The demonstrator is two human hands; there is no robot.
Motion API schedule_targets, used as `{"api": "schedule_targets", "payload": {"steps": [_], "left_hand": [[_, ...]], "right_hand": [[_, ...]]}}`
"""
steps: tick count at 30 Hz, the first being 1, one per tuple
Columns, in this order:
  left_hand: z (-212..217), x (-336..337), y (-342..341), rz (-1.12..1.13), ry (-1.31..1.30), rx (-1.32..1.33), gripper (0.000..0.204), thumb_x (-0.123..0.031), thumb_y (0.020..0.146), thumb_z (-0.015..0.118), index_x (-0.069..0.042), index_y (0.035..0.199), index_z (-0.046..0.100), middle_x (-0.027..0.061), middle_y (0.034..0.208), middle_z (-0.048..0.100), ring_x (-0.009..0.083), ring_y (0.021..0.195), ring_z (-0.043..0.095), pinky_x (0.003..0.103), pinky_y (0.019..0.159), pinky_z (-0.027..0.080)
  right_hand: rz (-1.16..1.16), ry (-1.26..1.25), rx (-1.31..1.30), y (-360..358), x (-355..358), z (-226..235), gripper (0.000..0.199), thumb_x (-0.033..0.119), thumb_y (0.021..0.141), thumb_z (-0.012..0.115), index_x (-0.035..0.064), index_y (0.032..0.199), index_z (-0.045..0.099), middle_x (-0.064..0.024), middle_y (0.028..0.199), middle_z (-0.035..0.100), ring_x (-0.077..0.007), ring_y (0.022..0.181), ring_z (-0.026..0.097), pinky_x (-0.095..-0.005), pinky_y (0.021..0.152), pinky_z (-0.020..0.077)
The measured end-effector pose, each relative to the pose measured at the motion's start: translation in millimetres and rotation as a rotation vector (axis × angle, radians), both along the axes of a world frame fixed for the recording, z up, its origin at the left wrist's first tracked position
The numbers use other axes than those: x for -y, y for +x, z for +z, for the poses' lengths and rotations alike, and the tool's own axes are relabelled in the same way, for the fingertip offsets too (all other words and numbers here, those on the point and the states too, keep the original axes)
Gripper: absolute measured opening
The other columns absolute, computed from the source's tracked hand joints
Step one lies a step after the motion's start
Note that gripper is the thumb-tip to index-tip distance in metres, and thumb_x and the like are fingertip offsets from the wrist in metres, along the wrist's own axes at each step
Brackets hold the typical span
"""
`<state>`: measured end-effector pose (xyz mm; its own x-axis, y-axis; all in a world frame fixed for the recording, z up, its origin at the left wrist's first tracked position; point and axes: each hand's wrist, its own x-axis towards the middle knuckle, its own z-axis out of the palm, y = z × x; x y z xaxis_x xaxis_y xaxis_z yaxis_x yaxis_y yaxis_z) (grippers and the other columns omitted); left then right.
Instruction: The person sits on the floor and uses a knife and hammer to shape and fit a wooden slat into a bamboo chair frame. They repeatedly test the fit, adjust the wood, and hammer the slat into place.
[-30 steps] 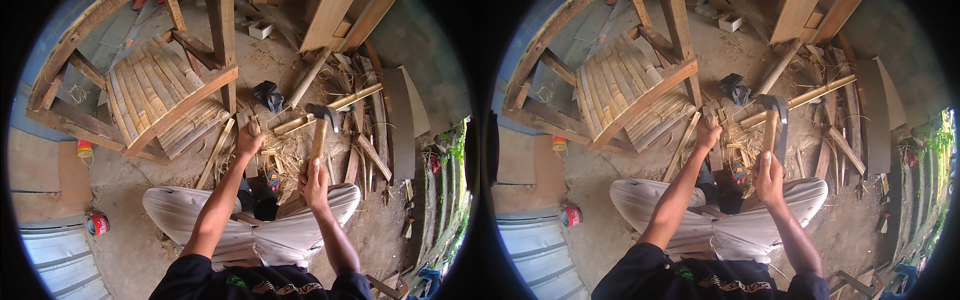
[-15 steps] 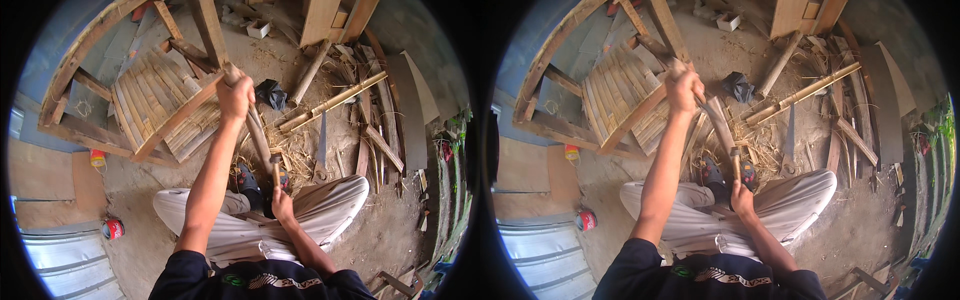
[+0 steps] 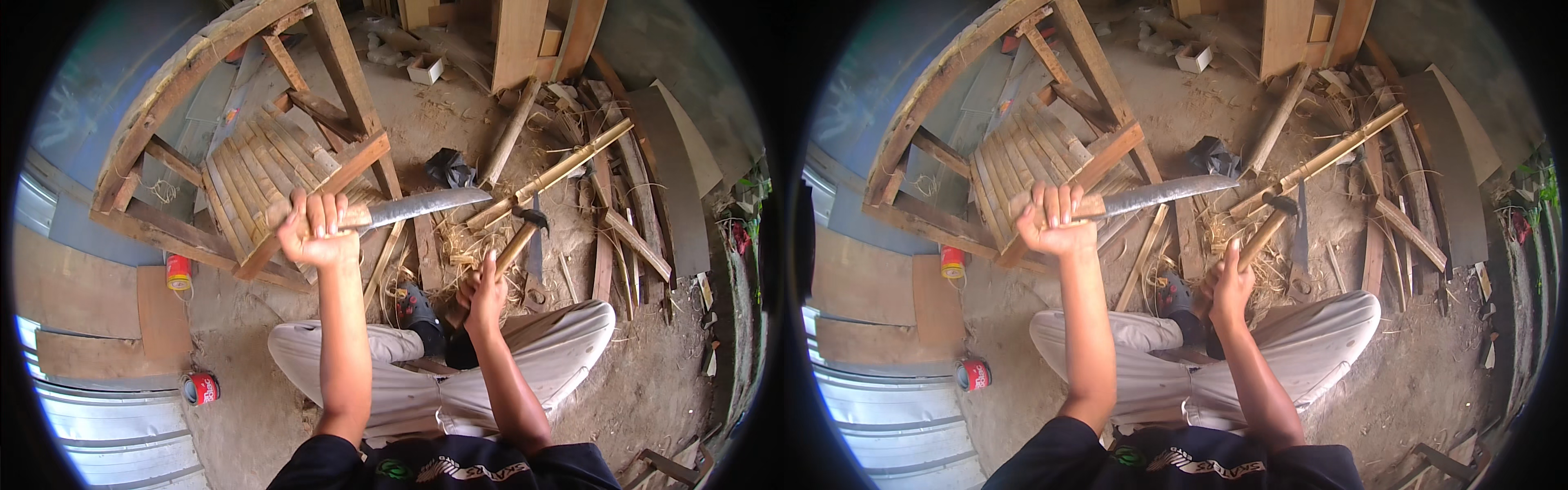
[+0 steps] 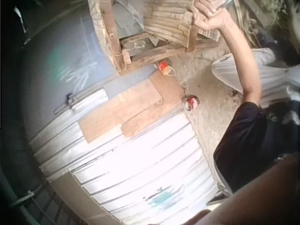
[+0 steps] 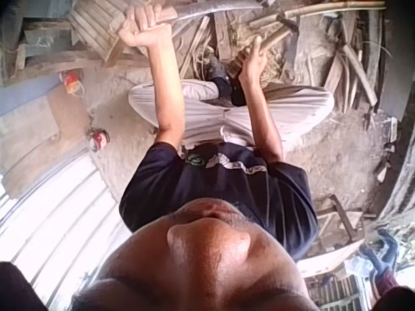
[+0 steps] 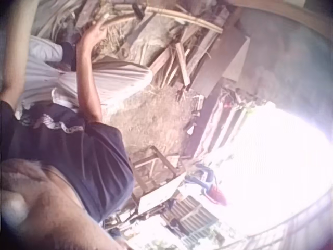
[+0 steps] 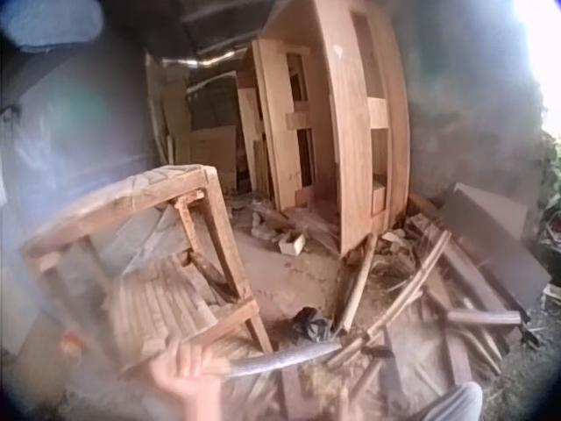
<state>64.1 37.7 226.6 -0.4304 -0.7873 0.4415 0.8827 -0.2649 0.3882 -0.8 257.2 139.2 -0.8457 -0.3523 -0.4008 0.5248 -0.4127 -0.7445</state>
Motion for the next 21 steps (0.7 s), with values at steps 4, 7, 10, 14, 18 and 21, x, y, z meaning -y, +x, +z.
{"api": "schedule_targets", "payload": {"steps": [4, 7, 10, 14, 18, 21], "left_hand": [[-37, -32, 28, 0.024, 0.17, -0.077, 0.033, -0.045, 0.084, 0.06, -0.017, 0.079, 0.045, -0.0078, 0.044, 0.037, 0.0068, 0.039, 0.036, 0.024, 0.051, 0.034], [-61, -52, 32, -0.045, 0.355, -0.198, 0.037, -0.05, 0.085, 0.061, -0.017, 0.079, 0.046, -0.0087, 0.044, 0.036, 0.0064, 0.039, 0.035, 0.024, 0.051, 0.034], [-76, -69, 30, -0.068, 0.574, -0.173, 0.041, -0.053, 0.089, 0.058, -0.018, 0.074, 0.043, -0.0092, 0.045, 0.031, 0.0066, 0.039, 0.029, 0.025, 0.05, 0.031], [-79, -74, 25, 0.004, 0.67, -0.021, 0.044, -0.055, 0.09, 0.053, -0.017, 0.073, 0.042, -0.0077, 0.045, 0.029, 0.0081, 0.04, 0.026, 0.026, 0.052, 0.031], [-79, -69, 24, 0.091, 0.755, 0.084, 0.048, -0.06, 0.09, 0.052, -0.015, 0.074, 0.044, -0.0072, 0.045, 0.03, 0.0088, 0.04, 0.027, 0.026, 0.053, 0.032], [-86, -61, 28, 0.095, 0.803, 0.099, 0.054, -0.065, 0.09, 0.047, -0.013, 0.074, 0.045, -0.0068, 0.045, 0.031, 0.0086, 0.04, 0.03, 0.026, 0.053, 0.034]], "right_hand": [[-0.164, -0.167, 0.006, -9, 22, 12, 0.042, 0.05, 0.097, 0.056, 0.0144, 0.082, 0.038, 0.0081, 0.055, 0.027, -0.0041, 0.04, 0.027, -0.0231, 0.036, 0.0225], [-0.244, -0.091, 0.006, -13, 27, 15, 0.042, 0.05, 0.097, 0.057, 0.0141, 0.082, 0.039, 0.0082, 0.055, 0.028, -0.0042, 0.041, 0.029, -0.0236, 0.036, 0.0227], [-0.254, -0.083, -0.033, -16, 23, 14, 0.035, 0.038, 0.095, 0.064, 0.0139, 0.08, 0.043, 0.0061, 0.06, 0.037, -0.0053, 0.044, 0.036, -0.0235, 0.039, 0.0282], [-0.213, -0.069, -0.038, -20, 11, 7, 0.022, 0.022, 0.093, 0.065, 0.0086, 0.087, 0.049, 0.0017, 0.069, 0.045, -0.0065, 0.051, 0.041, -0.0234, 0.043, 0.0327], [-0.171, -0.073, -0.048, -10, 2, 2, 0.021, 0.02, 0.093, 0.063, 0.0068, 0.088, 0.048, 0.001, 0.071, 0.046, -0.0074, 0.056, 0.043, -0.0242, 0.047, 0.0341], [-0.172, -0.033, -0.043, 1, 4, 2, 0.019, 0.018, 0.094, 0.062, 0.008, 0.086, 0.047, 0.0009, 0.071, 0.046, -0.0077, 0.058, 0.043, -0.0244, 0.048, 0.0341]]}}
